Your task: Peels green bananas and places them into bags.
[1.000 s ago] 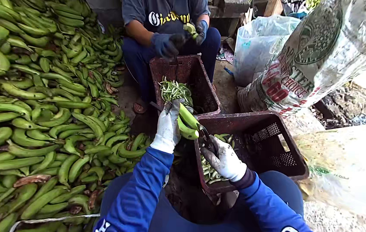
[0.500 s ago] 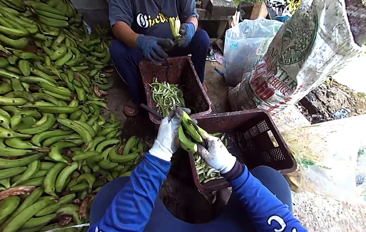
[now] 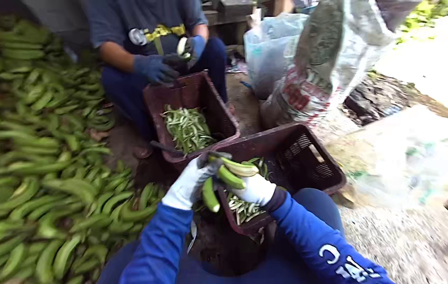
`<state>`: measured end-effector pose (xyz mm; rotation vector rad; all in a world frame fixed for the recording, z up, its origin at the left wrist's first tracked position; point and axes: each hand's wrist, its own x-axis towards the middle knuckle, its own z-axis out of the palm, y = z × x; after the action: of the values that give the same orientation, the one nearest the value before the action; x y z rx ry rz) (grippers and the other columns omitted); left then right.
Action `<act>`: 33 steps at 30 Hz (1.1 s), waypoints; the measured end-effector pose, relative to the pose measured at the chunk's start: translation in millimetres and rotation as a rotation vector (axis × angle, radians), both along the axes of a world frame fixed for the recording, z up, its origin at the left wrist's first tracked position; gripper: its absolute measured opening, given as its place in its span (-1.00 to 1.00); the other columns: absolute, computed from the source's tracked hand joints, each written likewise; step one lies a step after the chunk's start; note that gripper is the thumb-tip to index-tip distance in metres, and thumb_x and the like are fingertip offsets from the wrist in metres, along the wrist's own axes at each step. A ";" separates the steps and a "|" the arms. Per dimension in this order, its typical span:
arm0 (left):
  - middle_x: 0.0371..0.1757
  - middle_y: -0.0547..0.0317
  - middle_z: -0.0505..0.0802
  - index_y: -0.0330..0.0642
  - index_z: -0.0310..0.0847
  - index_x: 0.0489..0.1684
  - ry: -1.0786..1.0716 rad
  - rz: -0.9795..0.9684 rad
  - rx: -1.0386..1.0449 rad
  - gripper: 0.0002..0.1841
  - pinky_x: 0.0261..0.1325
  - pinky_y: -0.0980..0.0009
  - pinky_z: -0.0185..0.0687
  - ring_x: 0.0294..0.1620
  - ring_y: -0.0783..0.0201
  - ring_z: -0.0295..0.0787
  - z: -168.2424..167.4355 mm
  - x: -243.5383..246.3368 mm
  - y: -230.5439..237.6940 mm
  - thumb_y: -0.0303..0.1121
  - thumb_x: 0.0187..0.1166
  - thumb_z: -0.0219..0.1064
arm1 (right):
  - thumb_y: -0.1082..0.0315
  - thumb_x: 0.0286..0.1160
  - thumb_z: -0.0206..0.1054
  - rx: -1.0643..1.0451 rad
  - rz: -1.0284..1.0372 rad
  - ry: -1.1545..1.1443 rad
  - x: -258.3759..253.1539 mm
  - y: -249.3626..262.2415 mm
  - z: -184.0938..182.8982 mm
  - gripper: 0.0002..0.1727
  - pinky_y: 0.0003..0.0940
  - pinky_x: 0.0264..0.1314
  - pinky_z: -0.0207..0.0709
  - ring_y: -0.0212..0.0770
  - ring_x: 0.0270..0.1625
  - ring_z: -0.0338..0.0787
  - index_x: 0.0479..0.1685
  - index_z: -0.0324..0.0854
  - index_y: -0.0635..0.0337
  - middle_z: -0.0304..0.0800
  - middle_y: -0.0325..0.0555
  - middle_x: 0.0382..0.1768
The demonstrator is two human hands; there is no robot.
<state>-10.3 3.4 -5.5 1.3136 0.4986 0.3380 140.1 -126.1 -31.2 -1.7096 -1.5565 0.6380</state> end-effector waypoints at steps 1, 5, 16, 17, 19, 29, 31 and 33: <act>0.04 0.03 0.88 -0.02 0.66 0.34 -0.023 0.032 -0.013 -0.52 -0.42 0.40 0.73 -0.38 0.27 0.77 -2.8 0.9 -1.7 0.00 0.54 0.44 | 0.00 0.61 0.35 -0.018 -0.001 0.000 -0.9 -1.4 5.2 -0.56 -0.08 0.48 0.62 -0.29 0.30 0.79 0.36 0.72 -0.04 0.87 -0.18 0.19; 0.22 -0.11 0.83 -0.27 0.51 0.48 -0.194 0.165 -0.041 -0.48 0.17 0.09 0.84 0.17 0.05 0.84 -8.8 22.0 -12.7 -0.10 0.69 0.29 | -0.09 0.43 0.53 0.026 -0.125 0.162 4.0 -9.9 19.9 -0.29 -0.06 0.52 0.61 -0.24 0.39 0.74 0.55 0.56 0.02 0.77 -0.13 0.37; -0.59 0.48 0.63 0.17 0.56 -0.01 -0.045 0.373 -0.355 -0.68 -0.63 0.53 0.61 -0.69 0.50 0.58 -8.1 21.3 4.3 0.04 0.87 -0.08 | 0.13 0.60 0.45 0.717 -1.012 0.120 105.0 -177.7 97.3 -0.54 -0.15 -0.21 0.83 -0.22 -0.26 0.86 0.39 0.57 0.11 0.87 -0.13 -0.13; -0.60 0.48 0.63 0.17 0.57 0.03 -0.077 0.404 -0.373 -0.64 -0.64 0.53 0.62 -0.70 0.50 0.59 -7.5 19.3 7.9 0.05 0.89 -0.13 | -0.03 0.64 0.38 0.645 -1.208 0.087 132.7 -202.2 101.2 -0.50 -0.12 -0.33 0.80 -0.18 -0.36 0.83 0.35 0.57 0.12 0.85 -0.10 -0.21; -0.57 0.45 0.63 0.11 0.56 0.17 -0.147 0.444 -0.359 -0.57 -0.64 0.51 0.61 -0.69 0.48 0.58 -2.3 18.8 7.6 0.03 0.91 -0.24 | -0.34 0.59 0.23 0.136 -1.549 -0.030 189.1 -252.5 103.2 -0.27 0.11 -0.13 0.81 0.00 -0.22 0.90 0.39 0.56 0.14 0.87 0.04 -0.11; -0.52 0.40 0.58 0.16 0.62 0.25 -0.244 0.556 -0.436 -0.59 -0.58 0.44 0.57 -0.65 0.41 0.51 9.2 13.5 9.8 0.10 0.82 -0.04 | 0.00 0.72 0.22 0.180 -0.994 -0.038 76.5 -162.0 73.2 -0.45 -0.20 -0.15 0.78 -0.29 -0.25 0.82 0.44 0.54 0.26 0.81 -0.09 -0.11; -0.55 0.39 0.55 0.14 0.63 0.23 -0.255 0.576 -0.458 -0.59 -0.65 0.47 0.54 -0.70 0.41 0.49 5.8 12.4 19.8 0.12 0.81 -0.01 | 0.14 0.71 0.26 0.299 -0.690 0.022 23.0 -106.5 60.9 -0.53 -0.33 -0.09 0.82 -0.39 -0.18 0.84 0.40 0.54 0.32 0.84 -0.16 -0.09; -0.55 0.36 0.55 0.10 0.63 0.27 -0.277 0.591 -0.454 -0.60 -0.63 0.45 0.55 -0.68 0.38 0.49 5.9 8.1 27.4 0.07 0.82 0.00 | 0.20 0.67 0.29 0.287 -0.481 0.072 -21.7 -66.1 39.1 -0.57 -0.34 -0.19 0.82 -0.39 -0.26 0.84 0.36 0.58 0.31 0.86 -0.19 -0.16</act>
<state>-2.2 30.9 0.4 0.6456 0.6761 0.8311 118.4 -192.2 7.9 -1.7272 -1.0659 0.2153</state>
